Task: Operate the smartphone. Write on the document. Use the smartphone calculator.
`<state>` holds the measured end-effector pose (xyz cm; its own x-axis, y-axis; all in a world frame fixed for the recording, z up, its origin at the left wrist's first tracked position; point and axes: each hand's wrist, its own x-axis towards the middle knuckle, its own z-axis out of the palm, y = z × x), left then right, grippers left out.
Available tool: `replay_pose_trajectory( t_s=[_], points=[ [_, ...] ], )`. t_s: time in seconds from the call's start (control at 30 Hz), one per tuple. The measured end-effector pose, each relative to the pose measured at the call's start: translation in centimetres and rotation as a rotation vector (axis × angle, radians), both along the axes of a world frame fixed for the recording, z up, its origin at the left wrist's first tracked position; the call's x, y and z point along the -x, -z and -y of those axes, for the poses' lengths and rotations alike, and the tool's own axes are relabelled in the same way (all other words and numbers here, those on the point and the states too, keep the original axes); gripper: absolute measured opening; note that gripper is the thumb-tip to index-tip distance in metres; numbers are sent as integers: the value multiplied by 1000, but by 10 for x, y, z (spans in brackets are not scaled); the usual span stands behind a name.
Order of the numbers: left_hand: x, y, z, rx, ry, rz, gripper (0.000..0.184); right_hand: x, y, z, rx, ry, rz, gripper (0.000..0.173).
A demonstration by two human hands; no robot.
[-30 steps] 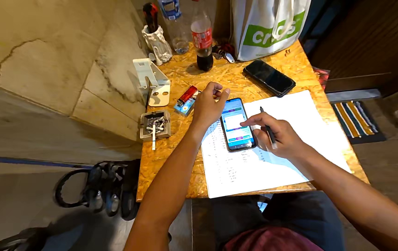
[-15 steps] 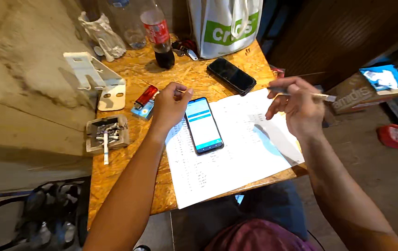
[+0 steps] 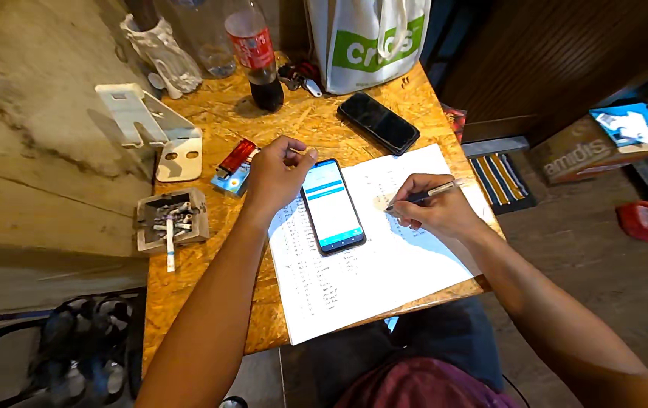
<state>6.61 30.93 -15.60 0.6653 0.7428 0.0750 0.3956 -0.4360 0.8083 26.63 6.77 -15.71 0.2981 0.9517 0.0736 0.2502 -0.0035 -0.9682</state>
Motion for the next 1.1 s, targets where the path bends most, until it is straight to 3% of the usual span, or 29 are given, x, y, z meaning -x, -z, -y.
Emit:
replay_pose_trajectory(
  t_s=[0.33,0.5,0.63,0.77,0.9,1.1],
  points=[
    [1,-1,-1,-16,15,-9,31,3,2,-1,-4,23,64,4],
    [2,-1,-1,-15,11,-11,31,-11,-3,4,-254,133,-24,4],
    [2,1,-1,-21,6,-14,31,-14,-40,3,-376,165,-22,22],
    [3,0,-1,-10,6,-15,30,2,-60,-9,-355,43,44,36],
    [3,0,-2,2,13,1,30,25,-33,-25,-244,-155,192,29],
    [2,0,-4,3,26,-15,31,45,4,-27,-186,-310,118,22]
  ],
)
